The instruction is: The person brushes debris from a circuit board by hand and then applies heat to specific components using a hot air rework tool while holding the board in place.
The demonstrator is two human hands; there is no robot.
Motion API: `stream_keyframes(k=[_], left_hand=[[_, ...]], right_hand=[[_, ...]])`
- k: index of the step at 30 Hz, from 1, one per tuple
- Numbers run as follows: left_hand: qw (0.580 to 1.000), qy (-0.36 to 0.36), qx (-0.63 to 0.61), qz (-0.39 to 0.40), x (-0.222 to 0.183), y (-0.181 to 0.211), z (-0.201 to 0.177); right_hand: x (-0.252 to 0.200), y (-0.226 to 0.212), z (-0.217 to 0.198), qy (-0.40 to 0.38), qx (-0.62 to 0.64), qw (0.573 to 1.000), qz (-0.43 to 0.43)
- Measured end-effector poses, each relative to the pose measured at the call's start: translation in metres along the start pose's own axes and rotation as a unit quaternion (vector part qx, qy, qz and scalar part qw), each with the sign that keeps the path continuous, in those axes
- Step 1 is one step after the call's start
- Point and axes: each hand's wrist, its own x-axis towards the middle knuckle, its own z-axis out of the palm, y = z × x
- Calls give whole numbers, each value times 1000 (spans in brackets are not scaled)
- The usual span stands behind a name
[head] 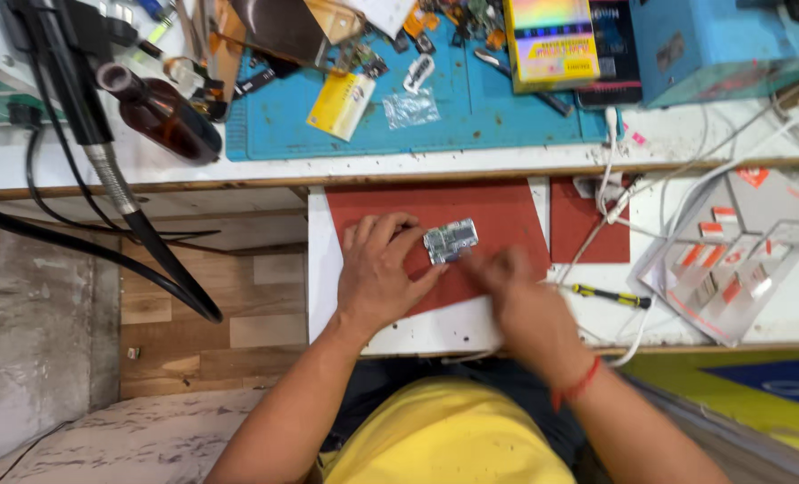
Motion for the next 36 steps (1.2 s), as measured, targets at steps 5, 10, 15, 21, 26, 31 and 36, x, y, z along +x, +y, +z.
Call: stream_keyframes(k=[5, 10, 15, 21, 26, 31, 36], left_hand=[[1000, 8, -2, 8, 1, -2, -1], [1000, 6, 1, 0, -2, -1, 1], [1000, -1, -2, 0, -1, -2, -1], [1000, -2, 2, 2, 1, 0, -2], [1000, 17, 5, 13, -3, -1, 0], [1000, 8, -4, 7, -4, 1, 2], [1000, 21, -2, 19, -2, -2, 0]], right_hand=[[3, -5, -2, 46, 11, 998, -48], [5, 1, -3, 71, -14, 997, 14], [4, 1, 2, 92, 0, 995, 42], [1, -1, 0, 36, 15, 999, 1], [-4, -1, 2, -15, 0, 1000, 1], [0, 12, -5, 52, -1, 999, -2], [5, 8, -2, 80, 29, 995, 43]])
